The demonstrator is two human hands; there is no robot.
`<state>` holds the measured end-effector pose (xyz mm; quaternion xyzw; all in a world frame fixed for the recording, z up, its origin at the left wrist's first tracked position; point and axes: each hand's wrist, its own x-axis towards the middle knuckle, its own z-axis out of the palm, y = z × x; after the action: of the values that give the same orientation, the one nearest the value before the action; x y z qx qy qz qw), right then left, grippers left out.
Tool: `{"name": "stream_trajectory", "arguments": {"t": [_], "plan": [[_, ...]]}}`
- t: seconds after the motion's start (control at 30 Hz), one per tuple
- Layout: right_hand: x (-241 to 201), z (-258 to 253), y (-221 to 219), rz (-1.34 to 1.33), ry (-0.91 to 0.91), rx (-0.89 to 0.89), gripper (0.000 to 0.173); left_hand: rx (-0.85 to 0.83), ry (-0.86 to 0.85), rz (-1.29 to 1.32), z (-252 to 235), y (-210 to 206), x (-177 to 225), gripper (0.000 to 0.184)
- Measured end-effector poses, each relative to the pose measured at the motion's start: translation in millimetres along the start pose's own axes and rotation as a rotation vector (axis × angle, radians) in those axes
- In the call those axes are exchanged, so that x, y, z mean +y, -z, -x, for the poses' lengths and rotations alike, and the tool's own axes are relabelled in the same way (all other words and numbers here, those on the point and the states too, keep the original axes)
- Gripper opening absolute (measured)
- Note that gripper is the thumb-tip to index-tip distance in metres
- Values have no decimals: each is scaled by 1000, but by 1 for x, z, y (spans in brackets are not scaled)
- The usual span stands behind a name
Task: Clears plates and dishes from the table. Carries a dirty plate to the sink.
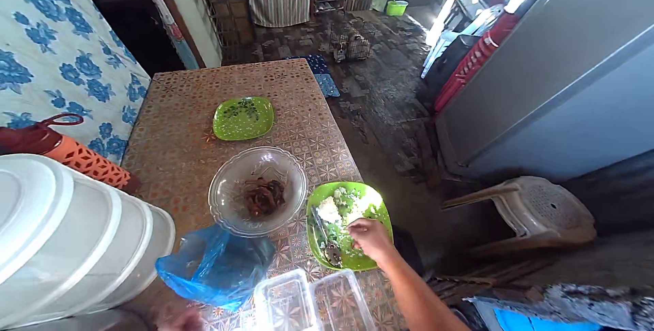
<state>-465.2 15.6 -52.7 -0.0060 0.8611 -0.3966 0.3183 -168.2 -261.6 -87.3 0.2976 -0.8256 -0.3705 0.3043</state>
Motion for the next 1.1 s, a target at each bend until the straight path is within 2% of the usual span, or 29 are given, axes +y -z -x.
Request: {"name": "stream_trajectory", "arguments": {"t": [0.07,0.13,0.2,0.3,0.37,0.47,0.57,0.67,0.8,0.9,1.0,1.1], "plan": [[-17,-4,-19,271,46,-76,32,-243,-198,63,6,-23,49,22],[-35,-11,-46,460,34,-96,37,-491,-249,12,-6,-57,89,27],[-47,-15,-67,558,-14,-75,36,-689,-79,-105,-26,-97,107,37],[-50,-19,-78,589,-37,-79,32,-931,321,-246,-61,-154,110,53],[-51,-14,-74,574,-37,-101,35,-1005,438,-298,-73,-184,101,51],[-54,-1,-51,461,22,-80,34,-953,603,-102,-80,-207,90,45],[-45,14,-15,329,151,32,31,-955,718,54,-78,-215,93,45],[-30,33,23,140,275,174,26,-1015,674,169,-66,-216,97,35],[-12,56,56,-162,429,324,20,-949,620,288,-53,-206,105,29],[-21,82,77,-314,489,360,24,-896,647,414,-46,-177,127,25],[-37,102,86,-452,701,418,23,-777,690,549,-50,-129,152,24],[-60,112,83,-564,873,409,19,-580,642,581,-65,-79,156,19]]}}
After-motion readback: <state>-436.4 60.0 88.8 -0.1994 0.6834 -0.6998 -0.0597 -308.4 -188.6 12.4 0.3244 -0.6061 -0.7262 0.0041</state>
